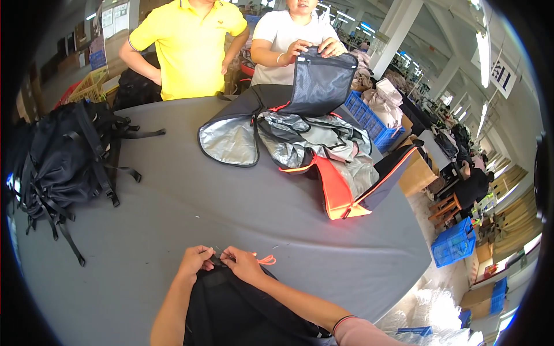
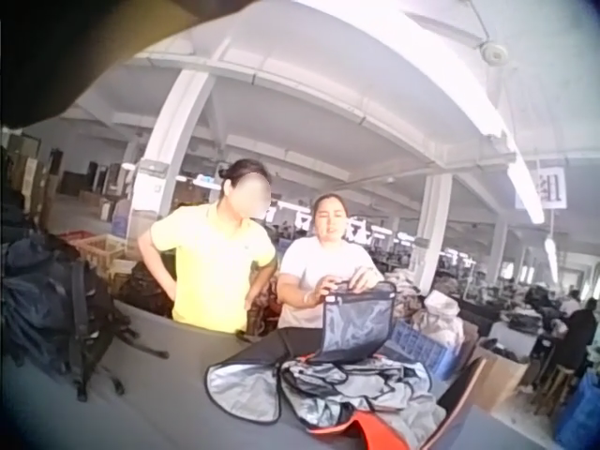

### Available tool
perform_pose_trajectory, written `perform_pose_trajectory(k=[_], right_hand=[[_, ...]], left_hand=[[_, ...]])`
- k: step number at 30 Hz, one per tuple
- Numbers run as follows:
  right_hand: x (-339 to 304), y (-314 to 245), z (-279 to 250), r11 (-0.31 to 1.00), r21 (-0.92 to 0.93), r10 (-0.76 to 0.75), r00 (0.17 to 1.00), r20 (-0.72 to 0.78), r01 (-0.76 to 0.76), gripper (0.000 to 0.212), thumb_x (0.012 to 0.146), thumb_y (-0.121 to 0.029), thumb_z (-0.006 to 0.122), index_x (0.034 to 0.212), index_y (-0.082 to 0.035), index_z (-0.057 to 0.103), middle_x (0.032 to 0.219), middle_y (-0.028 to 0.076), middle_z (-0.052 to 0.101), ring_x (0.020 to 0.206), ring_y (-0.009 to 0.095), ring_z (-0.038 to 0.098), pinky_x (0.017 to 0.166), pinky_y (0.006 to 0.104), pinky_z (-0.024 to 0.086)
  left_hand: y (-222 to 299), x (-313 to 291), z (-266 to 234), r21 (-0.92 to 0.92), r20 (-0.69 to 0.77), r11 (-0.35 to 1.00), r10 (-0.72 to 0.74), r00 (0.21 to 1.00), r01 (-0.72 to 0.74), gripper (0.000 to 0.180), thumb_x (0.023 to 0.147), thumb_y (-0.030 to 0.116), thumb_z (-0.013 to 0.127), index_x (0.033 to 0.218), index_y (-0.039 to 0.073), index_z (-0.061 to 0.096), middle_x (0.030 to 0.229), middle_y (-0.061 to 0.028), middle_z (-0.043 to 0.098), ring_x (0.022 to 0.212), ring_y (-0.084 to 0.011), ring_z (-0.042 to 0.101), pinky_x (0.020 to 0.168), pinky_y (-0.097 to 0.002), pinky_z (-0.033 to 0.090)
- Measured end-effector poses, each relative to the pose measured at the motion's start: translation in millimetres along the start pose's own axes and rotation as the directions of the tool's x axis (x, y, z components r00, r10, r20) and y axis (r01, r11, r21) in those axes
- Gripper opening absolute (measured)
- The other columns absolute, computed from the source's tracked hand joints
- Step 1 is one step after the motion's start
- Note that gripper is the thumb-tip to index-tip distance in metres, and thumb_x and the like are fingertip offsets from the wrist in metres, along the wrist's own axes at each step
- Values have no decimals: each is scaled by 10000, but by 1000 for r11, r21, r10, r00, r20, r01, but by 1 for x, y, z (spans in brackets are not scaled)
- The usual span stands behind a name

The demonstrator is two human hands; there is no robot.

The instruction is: Trim excess thread and inspect straps on a black backpack using small cutters.

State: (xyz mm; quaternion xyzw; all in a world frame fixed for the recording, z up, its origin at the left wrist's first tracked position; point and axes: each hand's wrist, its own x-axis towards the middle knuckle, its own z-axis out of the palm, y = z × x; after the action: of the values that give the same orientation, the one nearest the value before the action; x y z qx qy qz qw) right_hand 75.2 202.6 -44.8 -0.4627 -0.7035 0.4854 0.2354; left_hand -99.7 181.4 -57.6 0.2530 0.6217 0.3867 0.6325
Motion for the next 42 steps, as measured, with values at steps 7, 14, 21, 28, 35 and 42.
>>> perform_pose_trajectory(k=[7,14,21,28,35,42], right_hand=[[-6,-6,4,949,-191,-262,964,-39,250,183,805,-177,634,932,-58,578,885,121,632,741,325,623,639,417,481],[10,0,18,880,-402,-276,961,-2,252,133,757,-126,624,862,-59,579,793,138,625,727,346,619,619,442,480],[31,-8,-11,856,403,336,941,42,-324,111,805,-90,630,833,17,634,765,57,647,660,81,550,594,229,426],[25,-6,-16,953,174,236,968,79,-247,119,810,-119,661,839,-4,665,721,-1,639,594,30,484,524,211,361],[24,-17,-6,933,-323,-137,986,94,160,131,761,-102,680,790,22,646,668,74,624,534,153,523,507,301,406],[17,-26,7,700,-641,-283,946,156,315,132,710,-91,669,756,9,596,712,130,595,636,328,603,560,408,469]], left_hand=[[-13,-3,6,-66,-71,996,50,996,-55,186,892,216,595,862,33,600,659,-42,601,479,-106,547,466,-225,453],[-15,4,2,-73,-122,994,67,990,-77,180,875,184,608,871,5,620,660,-66,616,477,-114,542,455,-242,437],[3,1,8,-66,-90,986,147,985,-153,246,841,233,657,914,0,630,654,-69,628,481,-80,518,480,-200,396],[-15,0,-2,-95,-92,988,115,989,-124,299,830,232,661,961,-33,618,670,-77,616,510,-100,541,505,-229,418],[-13,0,3,-140,-89,979,134,987,-145,251,824,210,670,917,-21,639,666,-53,607,494,-86,512,486,-216,395],[-6,0,0,-114,-64,991,60,996,-67,221,804,187,683,890,-16,655,648,-72,622,441,-67,439,441,-212,359]])
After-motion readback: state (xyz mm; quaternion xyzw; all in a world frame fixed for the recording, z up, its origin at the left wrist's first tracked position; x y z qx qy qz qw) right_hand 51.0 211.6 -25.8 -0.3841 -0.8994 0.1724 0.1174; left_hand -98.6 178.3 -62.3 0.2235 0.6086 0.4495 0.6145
